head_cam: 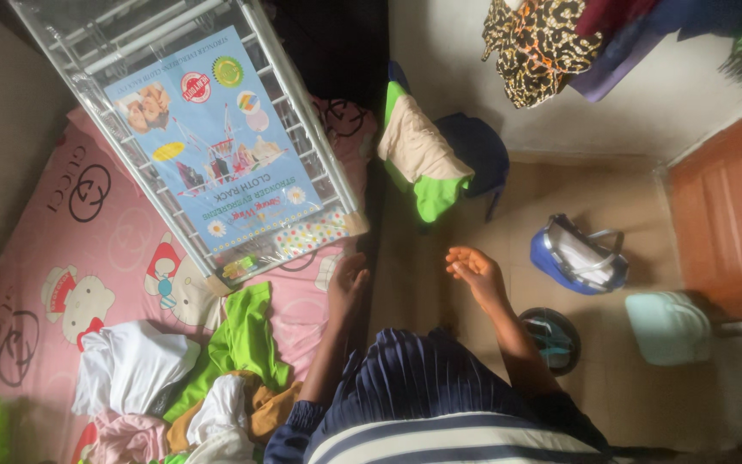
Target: The person picks up several garments from a table, folds them individually by hand, and places them onto a bed before picking up a folded drying rack and moving it against a wall.
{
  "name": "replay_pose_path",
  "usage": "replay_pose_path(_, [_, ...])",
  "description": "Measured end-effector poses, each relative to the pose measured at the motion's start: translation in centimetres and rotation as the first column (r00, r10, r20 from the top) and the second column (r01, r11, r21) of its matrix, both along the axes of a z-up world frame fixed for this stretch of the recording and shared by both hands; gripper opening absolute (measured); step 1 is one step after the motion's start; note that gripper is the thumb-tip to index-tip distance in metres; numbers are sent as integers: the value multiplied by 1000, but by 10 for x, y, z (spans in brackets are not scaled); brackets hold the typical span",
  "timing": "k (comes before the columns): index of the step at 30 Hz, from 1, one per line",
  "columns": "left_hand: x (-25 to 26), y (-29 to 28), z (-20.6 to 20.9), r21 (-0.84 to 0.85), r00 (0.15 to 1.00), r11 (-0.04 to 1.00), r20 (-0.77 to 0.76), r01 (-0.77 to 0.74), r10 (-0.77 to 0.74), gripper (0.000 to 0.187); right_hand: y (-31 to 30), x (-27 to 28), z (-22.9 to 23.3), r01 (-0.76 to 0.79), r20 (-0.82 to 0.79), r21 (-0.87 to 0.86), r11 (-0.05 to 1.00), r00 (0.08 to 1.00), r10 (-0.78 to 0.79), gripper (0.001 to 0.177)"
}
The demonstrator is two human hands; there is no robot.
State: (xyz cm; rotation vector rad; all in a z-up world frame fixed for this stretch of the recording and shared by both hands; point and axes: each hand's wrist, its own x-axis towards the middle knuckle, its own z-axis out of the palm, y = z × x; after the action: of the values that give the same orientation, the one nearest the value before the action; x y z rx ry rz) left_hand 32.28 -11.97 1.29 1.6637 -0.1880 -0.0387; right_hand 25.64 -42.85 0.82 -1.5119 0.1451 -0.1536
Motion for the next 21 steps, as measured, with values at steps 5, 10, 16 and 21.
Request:
replay_pose_path(5, [10, 11, -9, 69, 991, 990, -52, -119, 123, 41, -1, 23, -2, -16, -5, 5, 1000, 1000, 16, 34])
replay_pose_path(10, [24, 13, -9, 76, 984, 982, -9, -174, 175, 39, -6, 52, 3, -60, 6, -10, 998, 998, 60, 33])
replay_pose_path(16, [48, 2, 7, 126, 980, 973, 73, -193, 185, 41, -20, 87, 7, -85, 22, -21, 996, 996, 85, 31])
replay_pose_path(21, [70, -17, 13, 134, 977, 968, 34, -211, 208, 39, -39, 115, -2, -96, 37, -23, 995, 995, 97, 28])
